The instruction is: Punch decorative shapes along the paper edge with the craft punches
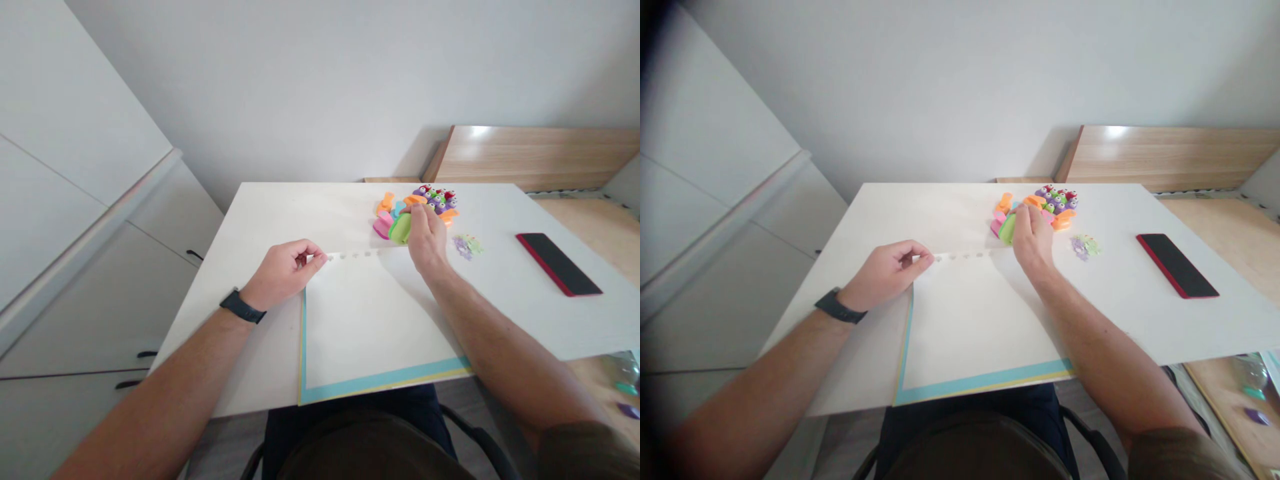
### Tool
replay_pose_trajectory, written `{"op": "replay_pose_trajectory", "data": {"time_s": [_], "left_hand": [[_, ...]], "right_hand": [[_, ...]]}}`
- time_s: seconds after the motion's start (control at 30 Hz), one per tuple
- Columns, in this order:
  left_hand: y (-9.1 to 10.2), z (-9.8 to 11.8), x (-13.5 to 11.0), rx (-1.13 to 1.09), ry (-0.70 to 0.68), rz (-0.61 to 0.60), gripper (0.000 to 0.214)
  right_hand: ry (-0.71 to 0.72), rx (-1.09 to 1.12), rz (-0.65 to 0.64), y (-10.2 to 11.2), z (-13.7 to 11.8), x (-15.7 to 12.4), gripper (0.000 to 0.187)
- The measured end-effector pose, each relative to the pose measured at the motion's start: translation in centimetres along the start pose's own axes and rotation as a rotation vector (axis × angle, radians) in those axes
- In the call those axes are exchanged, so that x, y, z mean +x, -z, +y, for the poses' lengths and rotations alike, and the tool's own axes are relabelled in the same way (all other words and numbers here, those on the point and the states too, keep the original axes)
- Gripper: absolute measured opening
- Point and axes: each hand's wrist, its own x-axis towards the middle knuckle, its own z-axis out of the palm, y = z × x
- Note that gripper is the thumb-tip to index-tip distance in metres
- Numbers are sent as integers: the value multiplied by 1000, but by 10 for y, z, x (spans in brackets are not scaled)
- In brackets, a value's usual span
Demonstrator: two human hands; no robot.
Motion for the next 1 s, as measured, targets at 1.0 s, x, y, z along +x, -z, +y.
{"op": "replay_pose_trajectory", "data": {"time_s": [1.0], "left_hand": [[-1, -4, 1, 21, 5, -52, 29]], "right_hand": [[-447, 800, -505, 19, -12, 9, 30]]}}
